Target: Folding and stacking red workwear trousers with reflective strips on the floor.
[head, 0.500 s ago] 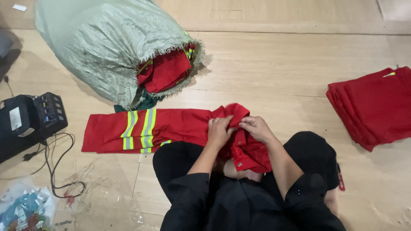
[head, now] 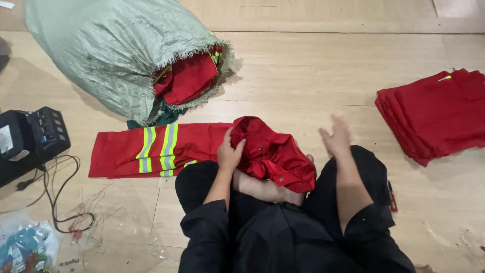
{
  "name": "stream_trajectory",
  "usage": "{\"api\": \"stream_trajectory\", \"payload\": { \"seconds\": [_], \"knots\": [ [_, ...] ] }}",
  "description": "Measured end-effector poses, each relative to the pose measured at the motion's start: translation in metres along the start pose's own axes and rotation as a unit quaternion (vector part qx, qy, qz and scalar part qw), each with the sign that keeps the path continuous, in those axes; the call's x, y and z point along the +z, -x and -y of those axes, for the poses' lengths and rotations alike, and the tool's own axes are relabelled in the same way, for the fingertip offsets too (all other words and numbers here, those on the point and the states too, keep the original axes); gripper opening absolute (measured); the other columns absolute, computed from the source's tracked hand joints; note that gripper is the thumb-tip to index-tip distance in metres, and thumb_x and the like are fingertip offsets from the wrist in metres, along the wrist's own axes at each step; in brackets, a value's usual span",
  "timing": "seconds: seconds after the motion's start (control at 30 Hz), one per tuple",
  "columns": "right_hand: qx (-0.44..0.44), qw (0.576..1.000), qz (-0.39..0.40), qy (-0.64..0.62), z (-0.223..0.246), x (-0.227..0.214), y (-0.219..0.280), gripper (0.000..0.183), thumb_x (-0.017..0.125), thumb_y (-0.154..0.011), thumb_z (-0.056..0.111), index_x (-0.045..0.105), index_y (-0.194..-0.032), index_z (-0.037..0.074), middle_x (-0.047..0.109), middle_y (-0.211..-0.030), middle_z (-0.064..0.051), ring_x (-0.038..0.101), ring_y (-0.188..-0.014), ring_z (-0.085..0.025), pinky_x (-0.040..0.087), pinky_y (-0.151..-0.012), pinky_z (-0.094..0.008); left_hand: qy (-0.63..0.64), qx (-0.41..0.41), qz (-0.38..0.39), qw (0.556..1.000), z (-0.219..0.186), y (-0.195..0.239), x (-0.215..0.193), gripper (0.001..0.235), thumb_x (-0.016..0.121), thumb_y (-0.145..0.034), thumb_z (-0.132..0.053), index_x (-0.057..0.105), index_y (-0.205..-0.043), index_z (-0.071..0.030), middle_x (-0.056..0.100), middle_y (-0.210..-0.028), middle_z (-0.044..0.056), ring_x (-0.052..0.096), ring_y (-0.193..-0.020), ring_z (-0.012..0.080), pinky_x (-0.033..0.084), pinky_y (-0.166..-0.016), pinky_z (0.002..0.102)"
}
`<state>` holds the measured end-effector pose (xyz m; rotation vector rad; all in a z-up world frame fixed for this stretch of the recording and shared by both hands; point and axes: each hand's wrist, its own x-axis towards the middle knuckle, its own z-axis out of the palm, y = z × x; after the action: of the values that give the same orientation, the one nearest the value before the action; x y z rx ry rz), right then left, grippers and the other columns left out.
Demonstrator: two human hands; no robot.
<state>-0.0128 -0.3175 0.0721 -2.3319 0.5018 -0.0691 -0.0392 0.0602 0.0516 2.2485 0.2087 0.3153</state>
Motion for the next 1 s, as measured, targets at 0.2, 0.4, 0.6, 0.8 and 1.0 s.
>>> {"api": "stream_trajectory", "payload": {
  "seconds": [0.2,0.4,0.6,0.8,1.0],
  "knots": [
    [0.019,0.971,0.174,-0.163,-0.046,0.118,-0.022,0.044,0.051,-0.109,0.054,0.066,-0.14,0.026,0.058,-0.147,-0.017,0.051,-0.138,-0.039,0.048,-0.108,-0.053,0.207,0.071,0.013,0.976,0.035,-0.002,-0.004,0.056,0.081,-0.085,-0.017,0.066,-0.139,-0.019,0.076,-0.119,0.015,0.07,-0.117,0.0277,0.054,-0.102,0.042],
    [0.142,0.868,0.33,-0.343,-0.027,0.131,0.0,0.046,0.069,-0.1,0.037,0.063,-0.134,0.006,0.072,-0.12,-0.018,0.071,-0.107,-0.031,0.059,-0.088,-0.051,0.365,-0.047,-0.13,0.921,0.082,-0.009,0.008,0.027,0.063,-0.103,-0.013,0.067,-0.13,-0.014,0.074,-0.122,0.006,0.068,-0.113,0.0172,0.05,-0.109,0.038],
    [-0.122,0.987,0.073,-0.07,-0.034,0.087,-0.035,0.035,0.087,-0.081,0.031,0.077,-0.109,0.014,0.073,-0.094,-0.02,0.069,-0.101,-0.04,0.052,-0.084,-0.049,0.346,-0.13,-0.265,0.891,0.138,-0.027,0.021,0.032,0.067,-0.103,-0.017,0.061,-0.133,-0.006,0.069,-0.124,0.013,0.062,-0.116,0.0211,0.044,-0.112,0.042],
    [-0.028,0.992,0.026,-0.121,-0.044,0.076,-0.032,0.02,0.087,-0.079,0.03,0.079,-0.097,0.025,0.071,-0.075,-0.003,0.066,-0.075,-0.018,0.051,-0.069,-0.031,0.299,-0.18,-0.206,0.914,0.101,-0.026,0.015,0.053,0.07,-0.103,-0.024,0.052,-0.143,0.006,0.057,-0.143,0.029,0.049,-0.14,0.0365,0.033,-0.123,0.049],
    [-0.071,0.987,0.049,-0.135,-0.021,0.063,-0.02,0.023,0.084,-0.086,0.028,0.08,-0.108,0.023,0.071,-0.074,-0.008,0.064,-0.074,-0.018,0.05,-0.068,-0.032,0.176,-0.147,-0.193,0.954,0.077,-0.021,0.01,0.042,0.073,-0.099,-0.032,0.065,-0.129,-0.003,0.071,-0.12,0.024,0.064,-0.121,0.0369,0.05,-0.105,0.05]
  ]
}}
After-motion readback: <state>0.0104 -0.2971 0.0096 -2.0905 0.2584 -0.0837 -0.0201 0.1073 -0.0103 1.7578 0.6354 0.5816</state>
